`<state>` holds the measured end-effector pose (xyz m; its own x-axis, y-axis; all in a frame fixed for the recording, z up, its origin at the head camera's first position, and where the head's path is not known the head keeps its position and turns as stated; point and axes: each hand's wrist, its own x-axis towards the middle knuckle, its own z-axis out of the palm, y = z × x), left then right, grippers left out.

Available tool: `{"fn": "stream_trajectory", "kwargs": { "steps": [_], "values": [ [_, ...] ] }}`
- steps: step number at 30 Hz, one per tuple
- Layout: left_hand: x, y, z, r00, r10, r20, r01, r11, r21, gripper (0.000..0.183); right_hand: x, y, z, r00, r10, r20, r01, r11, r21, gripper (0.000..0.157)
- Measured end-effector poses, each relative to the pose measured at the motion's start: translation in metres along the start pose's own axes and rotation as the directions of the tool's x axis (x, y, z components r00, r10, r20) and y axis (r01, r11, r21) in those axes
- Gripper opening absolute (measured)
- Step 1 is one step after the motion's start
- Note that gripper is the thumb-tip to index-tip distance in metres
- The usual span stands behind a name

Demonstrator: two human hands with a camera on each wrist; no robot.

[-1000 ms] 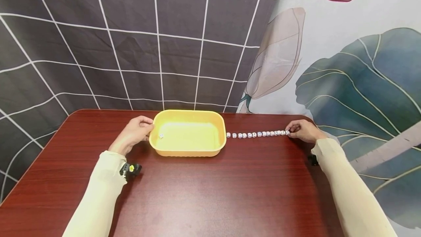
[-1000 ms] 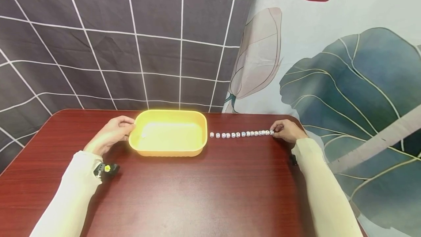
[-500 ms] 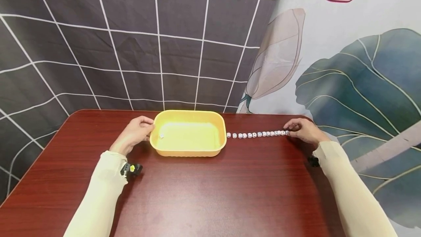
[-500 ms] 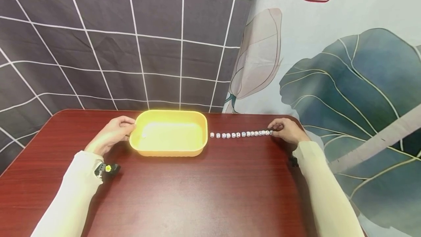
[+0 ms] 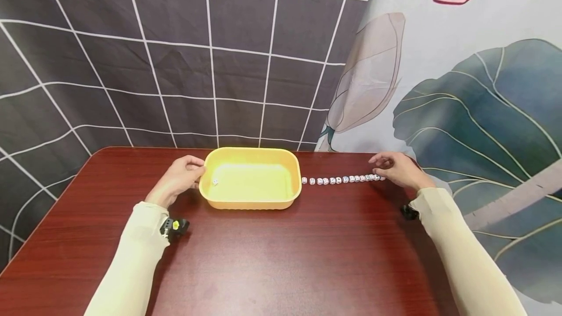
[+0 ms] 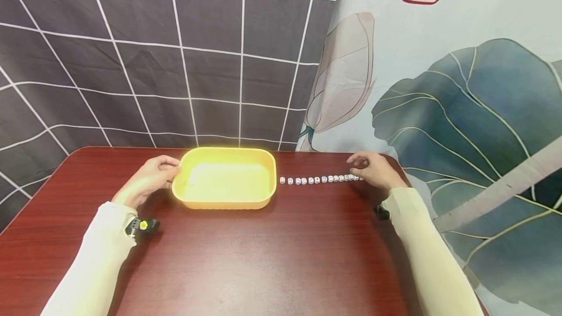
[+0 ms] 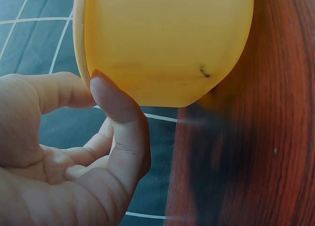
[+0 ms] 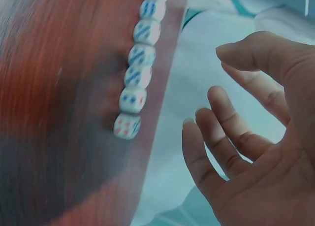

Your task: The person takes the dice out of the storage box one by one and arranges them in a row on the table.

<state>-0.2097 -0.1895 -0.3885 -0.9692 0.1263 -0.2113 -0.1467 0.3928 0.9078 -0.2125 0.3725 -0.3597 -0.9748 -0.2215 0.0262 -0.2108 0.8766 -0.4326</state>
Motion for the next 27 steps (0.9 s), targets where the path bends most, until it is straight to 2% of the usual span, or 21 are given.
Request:
{"fn": "stream_trajectory", "kwargs": {
  "steps": [10, 27],
  "values": [
    [-0.001, -0.001, -0.001, 1.0, 0.0, 0.0, 0.0, 1.0, -0.005, 0.039, 0.002, -0.036, 0.005, 0.999, -0.046, -0.01, 0.047, 0.998, 0.04, 0.025],
    [-0.001, -0.001, 0.0, 1.0, 0.007, 0.0, -0.007, 1.0, -0.008, 0.038, 0.005, -0.076, 0.018, 0.992, -0.123, -0.038, 0.124, 0.992, 0.035, 0.022]
  ]
}}
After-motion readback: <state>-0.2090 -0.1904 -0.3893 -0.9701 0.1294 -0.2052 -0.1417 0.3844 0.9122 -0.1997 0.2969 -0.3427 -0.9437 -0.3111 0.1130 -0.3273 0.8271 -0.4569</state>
